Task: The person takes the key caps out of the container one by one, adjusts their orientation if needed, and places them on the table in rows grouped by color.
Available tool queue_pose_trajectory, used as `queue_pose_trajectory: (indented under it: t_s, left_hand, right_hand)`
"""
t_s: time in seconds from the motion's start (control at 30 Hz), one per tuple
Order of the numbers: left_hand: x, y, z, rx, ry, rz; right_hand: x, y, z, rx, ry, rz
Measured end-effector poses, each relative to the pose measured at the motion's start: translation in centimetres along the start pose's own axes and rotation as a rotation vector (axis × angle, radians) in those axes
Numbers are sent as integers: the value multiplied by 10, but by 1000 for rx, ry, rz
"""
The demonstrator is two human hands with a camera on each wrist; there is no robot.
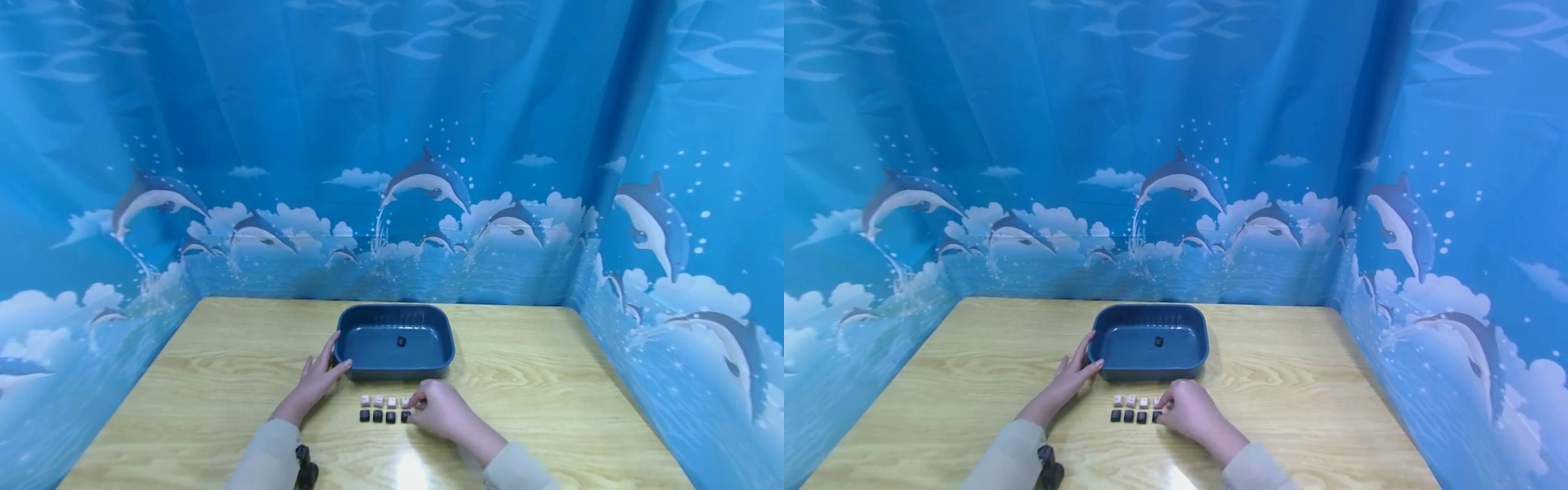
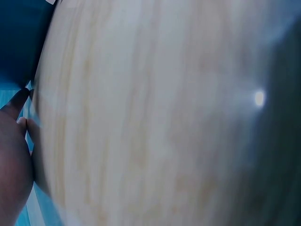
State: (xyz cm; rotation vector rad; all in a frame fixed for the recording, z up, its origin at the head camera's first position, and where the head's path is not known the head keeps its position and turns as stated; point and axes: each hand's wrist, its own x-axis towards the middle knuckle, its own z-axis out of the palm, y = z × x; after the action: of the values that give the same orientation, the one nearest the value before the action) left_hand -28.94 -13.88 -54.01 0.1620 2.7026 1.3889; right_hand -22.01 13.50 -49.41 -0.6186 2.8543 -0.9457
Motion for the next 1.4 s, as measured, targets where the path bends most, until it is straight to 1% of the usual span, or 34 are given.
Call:
queue_pose_trajectory:
  t_s: [0.1,0.2,0.4,0.67,0.73,0.83,0.97,1.13,1.23,1.4]
  left_hand:
    - [0,1,-2,-3,6,12]
    - [1,1,-3,-4,8,18]
    - [2,0,-2,-8,10,1]
    - [1,-1,-1,-4,11,4]
    - [1,-1,-1,4,13,8]
    - [0,-1,-1,6,12,5]
    - [-1,-1,0,4,12,9]
    - [0,0,1,-5,19,21]
    - [0,-1,2,-11,19,18]
    - [0,-2,3,-15,18,11]
  right_hand:
    - [6,-6,-16,74,-6,1]
    - [15,-11,-32,110,-2,2]
    - [38,-11,-58,110,-9,-2]
    - [78,-1,-76,116,-88,-24]
    - [89,0,-79,121,-112,-34]
    - [103,3,-80,94,-157,-40]
    - [121,10,-79,61,-242,-47]
    - [139,19,-76,57,-334,-54]
    - [147,24,-72,67,-366,-32]
    - [157,31,-64,82,-426,37]
